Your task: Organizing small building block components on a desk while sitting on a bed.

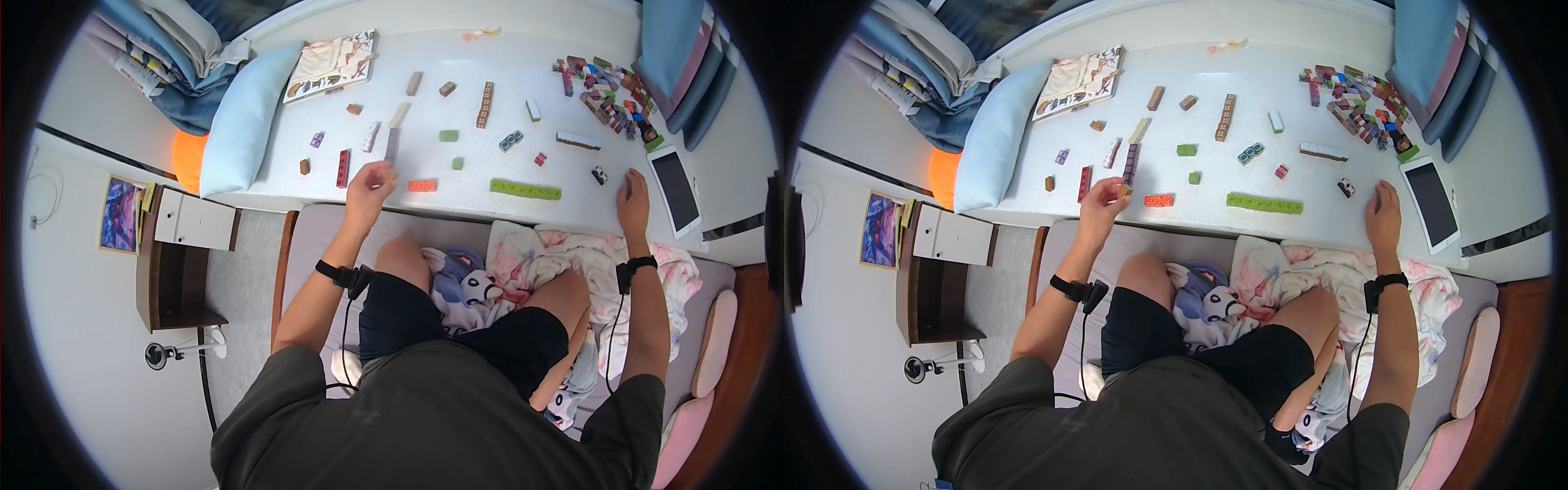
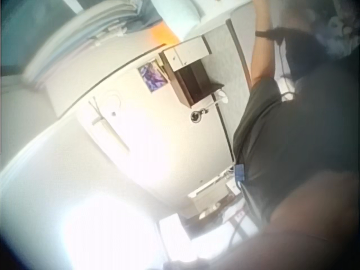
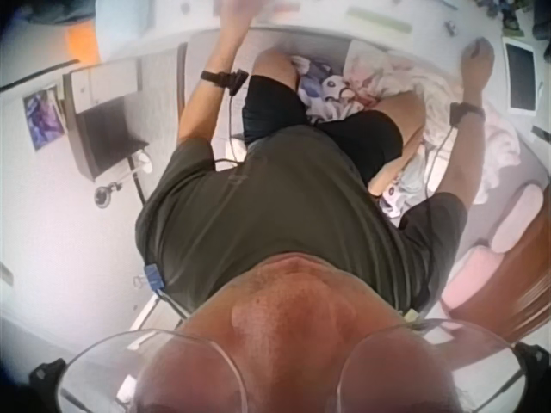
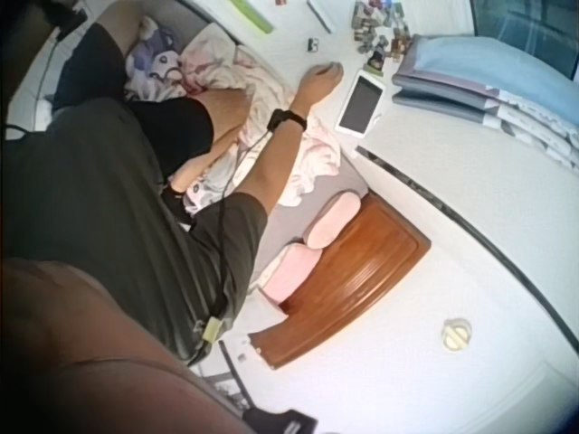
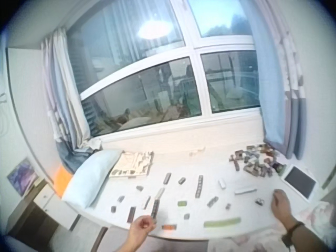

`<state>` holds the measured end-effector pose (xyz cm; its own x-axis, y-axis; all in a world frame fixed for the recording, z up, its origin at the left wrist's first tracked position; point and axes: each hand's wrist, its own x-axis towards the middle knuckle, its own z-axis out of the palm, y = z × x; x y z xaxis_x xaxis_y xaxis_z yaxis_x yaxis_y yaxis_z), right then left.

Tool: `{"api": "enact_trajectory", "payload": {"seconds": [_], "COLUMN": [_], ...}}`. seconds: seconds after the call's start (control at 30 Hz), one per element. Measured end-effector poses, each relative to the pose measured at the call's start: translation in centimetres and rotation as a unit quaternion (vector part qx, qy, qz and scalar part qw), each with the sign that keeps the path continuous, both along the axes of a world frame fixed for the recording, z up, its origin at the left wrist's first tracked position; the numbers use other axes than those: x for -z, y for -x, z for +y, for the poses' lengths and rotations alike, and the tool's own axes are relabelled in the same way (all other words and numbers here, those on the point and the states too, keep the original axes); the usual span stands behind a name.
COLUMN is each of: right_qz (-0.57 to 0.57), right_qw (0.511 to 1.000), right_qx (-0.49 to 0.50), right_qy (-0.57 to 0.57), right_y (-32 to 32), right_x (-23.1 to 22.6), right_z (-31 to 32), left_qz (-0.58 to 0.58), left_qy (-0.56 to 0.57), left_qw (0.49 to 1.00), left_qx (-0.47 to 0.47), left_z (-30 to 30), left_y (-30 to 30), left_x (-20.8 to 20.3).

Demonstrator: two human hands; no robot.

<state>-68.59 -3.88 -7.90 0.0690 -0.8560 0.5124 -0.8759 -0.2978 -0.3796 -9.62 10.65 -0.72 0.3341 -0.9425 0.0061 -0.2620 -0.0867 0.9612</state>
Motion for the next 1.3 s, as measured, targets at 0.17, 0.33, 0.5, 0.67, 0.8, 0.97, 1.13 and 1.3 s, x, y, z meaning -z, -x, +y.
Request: {"api": "enact_trajectory", "payload": {"seconds": [0.17,0.33,0.5,0.67,0.8,0.97,1.13,1.3], "right_qz": [0.008,0.02,0.005,0.016,0.016,0.023,0.026,0.021], "right_qw": [1.0,1.0,1.0,1.0,1.0,1.0,1.0,1.0], "right_qx": [0.0,-0.003,-0.003,0.002,0.004,0.002,0.0,0.005], "right_qy": [0.006,0.002,-0.006,-0.008,-0.012,-0.009,-0.009,-0.011], "right_y": [1.0,1.1,1.3,1.3,1.4,1.8,1.6,1.6], "right_x": [0.8,1.4,1.7,1.8,1.7,1.9,1.9,1.7], "right_z": [-0.1,-0.3,-0.4,-0.7,-0.6,-0.7,-0.9,-0.7], "left_qz": [0.006,-0.048,-0.101,-0.09,-0.112,-0.179,-0.202,-0.221], "left_qy": [-0.003,0.027,0.078,0.12,0.084,0.063,0.065,0.064], "left_qw": [0.999,0.987,0.97,0.966,0.963,0.94,0.93,0.924], "left_qx": [-0.042,-0.148,-0.207,-0.212,-0.232,-0.283,-0.301,-0.306], "left_z": [3.1,5.2,6.3,6.6,6.3,5.8,4.6,2.6], "left_y": [-2.4,-7.8,-10.8,-12.5,-13.3,-14.7,-18.1,-19.2], "left_x": [1.9,3.0,2.7,3.3,4.0,5.6,7.0,6.5]}}
